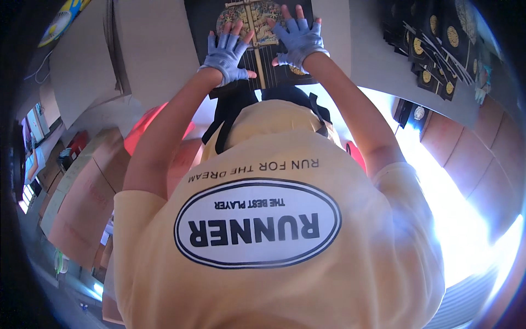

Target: The person wraps black decorative boxes with gold patterns using brown cardboard sheets. They place each box on a sheet, fold the sheet over, and smooth it down before stacking the wrapped box and repeating the process.

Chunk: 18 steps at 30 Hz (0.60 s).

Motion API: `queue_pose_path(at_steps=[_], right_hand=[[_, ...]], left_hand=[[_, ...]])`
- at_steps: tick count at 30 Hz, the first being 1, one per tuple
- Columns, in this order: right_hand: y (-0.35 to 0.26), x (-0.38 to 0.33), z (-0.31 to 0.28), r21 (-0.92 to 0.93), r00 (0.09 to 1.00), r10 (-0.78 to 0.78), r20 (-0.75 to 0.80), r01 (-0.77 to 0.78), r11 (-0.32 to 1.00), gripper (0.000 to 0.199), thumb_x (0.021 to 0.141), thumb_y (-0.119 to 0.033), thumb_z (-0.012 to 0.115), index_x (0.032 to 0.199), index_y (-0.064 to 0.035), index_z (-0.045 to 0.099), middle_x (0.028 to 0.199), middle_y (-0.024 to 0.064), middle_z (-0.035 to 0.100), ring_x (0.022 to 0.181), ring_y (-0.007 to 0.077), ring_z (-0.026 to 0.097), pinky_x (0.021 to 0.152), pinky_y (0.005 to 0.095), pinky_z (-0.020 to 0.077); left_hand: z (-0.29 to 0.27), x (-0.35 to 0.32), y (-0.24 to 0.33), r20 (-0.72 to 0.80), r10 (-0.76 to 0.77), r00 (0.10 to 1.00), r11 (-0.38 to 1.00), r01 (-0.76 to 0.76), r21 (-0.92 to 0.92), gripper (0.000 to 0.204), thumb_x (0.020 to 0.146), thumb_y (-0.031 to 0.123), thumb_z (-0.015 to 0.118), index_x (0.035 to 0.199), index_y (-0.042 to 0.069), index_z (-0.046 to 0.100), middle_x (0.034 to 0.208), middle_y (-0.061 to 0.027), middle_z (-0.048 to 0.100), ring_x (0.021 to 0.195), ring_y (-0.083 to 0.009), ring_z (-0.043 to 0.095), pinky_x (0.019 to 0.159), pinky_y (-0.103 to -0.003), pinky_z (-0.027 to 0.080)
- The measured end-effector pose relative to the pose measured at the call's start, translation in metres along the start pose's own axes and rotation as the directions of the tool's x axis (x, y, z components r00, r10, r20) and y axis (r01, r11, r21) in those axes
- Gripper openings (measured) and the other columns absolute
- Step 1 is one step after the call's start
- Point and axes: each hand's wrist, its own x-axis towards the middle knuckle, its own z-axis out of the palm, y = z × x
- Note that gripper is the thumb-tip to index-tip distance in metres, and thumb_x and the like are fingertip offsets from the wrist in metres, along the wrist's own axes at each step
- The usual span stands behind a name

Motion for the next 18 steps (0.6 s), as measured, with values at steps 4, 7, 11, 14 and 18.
queue_pose_path(at_steps=[4,7,11,14,18], right_hand=[[0.005,0.004,0.0,-0.07,0.997,-0.062,0.045,0.065,0.995,0.092,0.079,-0.081,0.04,0.154,-0.0357,0.012,0.162,0.0066,0.001,0.148,0.0354,-0.001,0.11,0.0693,0.0093],[0.017,0.02,-0.007,-0.099,0.997,-0.074,-0.017,0.072,0.992,0.082,0.088,-0.074,0.03,0.154,-0.0292,0.013,0.162,0.0069,0.003,0.149,0.0321,0.001,0.114,0.0626,0.0071],[0.063,0.114,-0.004,-0.061,0.898,-0.028,-0.439,0.002,0.998,0.077,0.093,-0.067,0.029,0.153,-0.0208,0.02,0.161,0.0081,0.01,0.149,0.0291,0.007,0.118,0.0527,0.0127],[0.092,0.193,-0.059,0.103,0.854,0.033,-0.52,0.024,0.994,0.066,0.096,-0.046,0.039,0.151,-0.0121,0.025,0.156,0.0152,0.025,0.145,0.0349,0.018,0.117,0.0548,0.0116],[0.135,0.275,-0.075,-0.049,0.837,-0.013,-0.546,-0.017,0.999,0.059,0.096,-0.042,0.04,0.146,-0.0122,0.036,0.155,0.011,0.03,0.144,0.03,0.024,0.117,0.0519,0.0144]], left_hand=[[-0.003,0.0,0.002,0.037,-0.001,0.999,1.0,0.002,-0.015,0.121,0.063,0.077,0.064,0.155,0.023,0.008,0.161,-0.0136,-0.005,0.147,-0.0367,-0.008,0.11,-0.069,0.002],[-0.003,-0.002,0.001,0.02,0.004,1.0,0.998,-0.003,-0.061,0.121,0.063,0.075,0.067,0.155,0.022,0.01,0.161,-0.0144,-0.003,0.147,-0.0369,-0.004,0.11,-0.069,0.004],[-0.004,-0.006,0.002,-0.032,0.017,0.999,0.994,-0.021,-0.111,0.122,0.061,0.074,0.069,0.155,0.023,0.01,0.161,-0.0142,-0.002,0.147,-0.0371,-0.002,0.109,-0.07,0.007],[0.007,-0.004,-0.002,-0.058,0.024,0.998,0.991,-0.032,-0.131,0.123,0.06,0.074,0.07,0.155,0.024,0.01,0.161,-0.0139,-0.002,0.147,-0.0374,-0.001,0.109,-0.07,0.008],[0.008,-0.006,-0.001,-0.14,0.058,0.988,0.987,-0.079,-0.144,0.124,0.058,0.073,0.072,0.154,0.025,0.011,0.161,-0.012,-0.001,0.147,-0.037,0.0,0.109,-0.07,0.009]])
